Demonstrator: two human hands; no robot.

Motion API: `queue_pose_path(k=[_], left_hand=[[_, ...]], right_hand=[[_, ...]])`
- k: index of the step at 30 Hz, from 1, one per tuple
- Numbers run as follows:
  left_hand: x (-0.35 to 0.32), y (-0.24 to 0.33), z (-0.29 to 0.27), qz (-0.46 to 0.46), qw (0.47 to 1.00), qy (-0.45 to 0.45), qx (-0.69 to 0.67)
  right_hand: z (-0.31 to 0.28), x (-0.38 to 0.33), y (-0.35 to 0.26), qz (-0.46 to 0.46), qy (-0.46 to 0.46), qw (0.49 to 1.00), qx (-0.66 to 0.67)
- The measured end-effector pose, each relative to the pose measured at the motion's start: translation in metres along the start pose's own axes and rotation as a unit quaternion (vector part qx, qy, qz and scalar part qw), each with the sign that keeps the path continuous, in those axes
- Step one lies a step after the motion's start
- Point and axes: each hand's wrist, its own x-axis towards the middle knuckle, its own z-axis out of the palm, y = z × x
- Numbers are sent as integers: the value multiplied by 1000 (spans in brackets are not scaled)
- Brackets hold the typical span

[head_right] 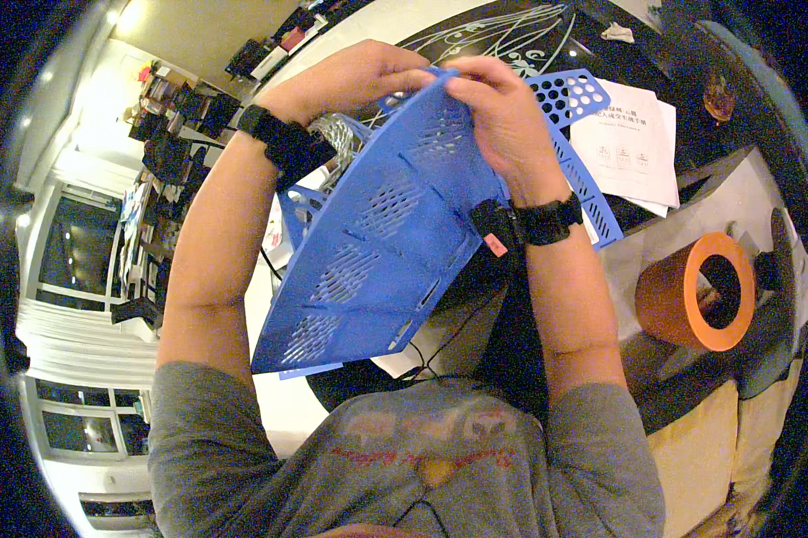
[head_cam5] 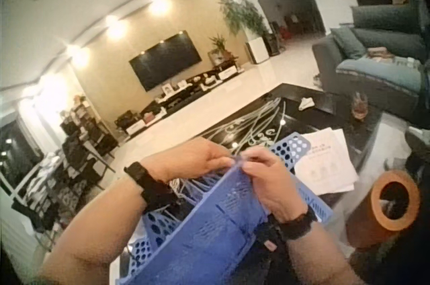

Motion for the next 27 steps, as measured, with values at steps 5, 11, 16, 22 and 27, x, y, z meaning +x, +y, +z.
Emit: queue_pose_path(k=[5,11,16,22,27], left_hand=[[-23,-24,-1,-97,995,15,-11],[-24,-39,4,-75,997,6,10],[-23,-38,4,-34,998,29,43],[-12,-45,7,-23,999,18,-31],[-2,-32,1,-23,999,20,-29]], right_hand=[[-14,-20,-29,-94,-48,992,65],[-20,-21,-14,6,35,960,-277],[-6,7,13,55,-51,943,-324],[-10,7,14,22,-57,908,-414],[-11,-16,10,0,-51,948,-314]])
